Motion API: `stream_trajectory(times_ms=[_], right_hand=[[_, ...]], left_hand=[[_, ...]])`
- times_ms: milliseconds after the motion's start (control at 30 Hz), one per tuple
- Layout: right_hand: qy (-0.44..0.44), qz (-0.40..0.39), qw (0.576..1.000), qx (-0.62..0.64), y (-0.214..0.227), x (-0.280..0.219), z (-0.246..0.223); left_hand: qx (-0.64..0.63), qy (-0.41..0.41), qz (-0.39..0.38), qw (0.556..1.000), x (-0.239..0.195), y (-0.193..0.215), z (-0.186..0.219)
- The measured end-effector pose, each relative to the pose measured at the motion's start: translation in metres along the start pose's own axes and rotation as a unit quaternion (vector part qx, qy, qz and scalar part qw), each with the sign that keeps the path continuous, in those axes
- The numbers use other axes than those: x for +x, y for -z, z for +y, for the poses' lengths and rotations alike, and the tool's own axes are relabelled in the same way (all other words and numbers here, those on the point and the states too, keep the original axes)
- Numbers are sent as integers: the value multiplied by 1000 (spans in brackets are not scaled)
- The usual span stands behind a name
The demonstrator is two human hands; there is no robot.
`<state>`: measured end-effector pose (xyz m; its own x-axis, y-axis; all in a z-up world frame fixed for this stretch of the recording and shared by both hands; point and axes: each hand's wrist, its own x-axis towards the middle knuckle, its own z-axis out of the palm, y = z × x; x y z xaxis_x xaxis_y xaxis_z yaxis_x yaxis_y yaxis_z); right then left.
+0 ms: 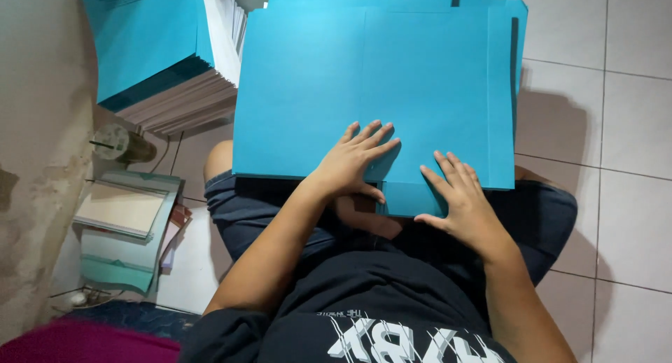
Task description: The person sits on the floor and repeatedly picks up a stack of blue paper sheets, aligns them, and places them onto a larger pile. The person uses both hands to smooth and adjust the edges of the paper stack.
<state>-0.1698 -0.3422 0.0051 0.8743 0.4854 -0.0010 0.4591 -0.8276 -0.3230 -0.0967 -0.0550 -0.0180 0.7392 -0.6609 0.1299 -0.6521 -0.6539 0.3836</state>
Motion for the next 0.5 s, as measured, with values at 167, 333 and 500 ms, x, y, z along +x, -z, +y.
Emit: stream_trajectory(times_ms=[167,333,500], right_hand=[[2,7,1000,-21,0,6,-8],[-7,4,998,-64,-2,2,-19],[-25,-19,998,-56,-1,3,-15]], left_hand=[[-3,-2,10,1000,0,0,-2],[1,10,-3,1000,0,-4,-1],[12,11,-2,1000,-1,-5,0]])
